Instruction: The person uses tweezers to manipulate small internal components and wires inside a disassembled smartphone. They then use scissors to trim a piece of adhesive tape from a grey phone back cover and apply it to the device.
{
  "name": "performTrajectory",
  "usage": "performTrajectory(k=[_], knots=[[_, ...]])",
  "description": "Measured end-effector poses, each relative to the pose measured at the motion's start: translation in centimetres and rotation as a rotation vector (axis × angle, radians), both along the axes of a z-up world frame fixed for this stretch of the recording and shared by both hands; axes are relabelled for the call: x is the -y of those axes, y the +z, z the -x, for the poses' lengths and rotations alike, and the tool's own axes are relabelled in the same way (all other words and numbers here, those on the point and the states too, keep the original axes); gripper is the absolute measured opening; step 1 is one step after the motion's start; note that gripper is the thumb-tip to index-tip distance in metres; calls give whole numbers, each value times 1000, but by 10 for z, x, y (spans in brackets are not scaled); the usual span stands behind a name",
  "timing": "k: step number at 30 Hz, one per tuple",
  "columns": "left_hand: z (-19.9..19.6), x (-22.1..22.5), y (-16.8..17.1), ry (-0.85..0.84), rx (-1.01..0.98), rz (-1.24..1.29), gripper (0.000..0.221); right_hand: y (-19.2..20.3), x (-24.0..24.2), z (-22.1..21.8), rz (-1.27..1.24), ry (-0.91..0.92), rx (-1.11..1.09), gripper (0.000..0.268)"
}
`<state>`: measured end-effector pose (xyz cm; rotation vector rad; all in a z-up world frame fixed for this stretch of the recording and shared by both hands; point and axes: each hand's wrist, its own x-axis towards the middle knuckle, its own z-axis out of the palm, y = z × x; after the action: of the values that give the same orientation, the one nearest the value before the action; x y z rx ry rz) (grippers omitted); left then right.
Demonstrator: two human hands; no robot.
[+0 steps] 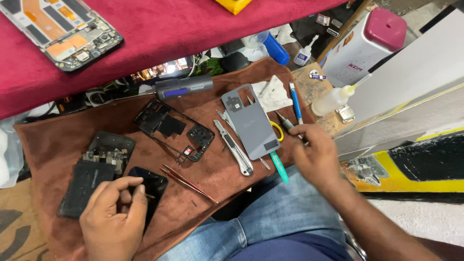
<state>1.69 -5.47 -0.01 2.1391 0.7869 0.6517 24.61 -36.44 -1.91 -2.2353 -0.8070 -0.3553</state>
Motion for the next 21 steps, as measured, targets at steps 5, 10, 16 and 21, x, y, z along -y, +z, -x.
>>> performTrajectory(k=[5, 10, 16, 21], knots=[[-2, 4, -5, 43, 104, -71, 32, -7, 8, -8, -107, -132, -437, 15], [0, 7, -2, 94, 221, 64, 37, -8, -13, 3, 38, -160, -642, 22], [7, 10, 5, 77, 306, 173, 41, -22, -25, -5, -481, -140, -888, 16], [1, 22, 10, -24, 437, 659, 53, -8, -24, 16, -648, 62, -986, 12]])
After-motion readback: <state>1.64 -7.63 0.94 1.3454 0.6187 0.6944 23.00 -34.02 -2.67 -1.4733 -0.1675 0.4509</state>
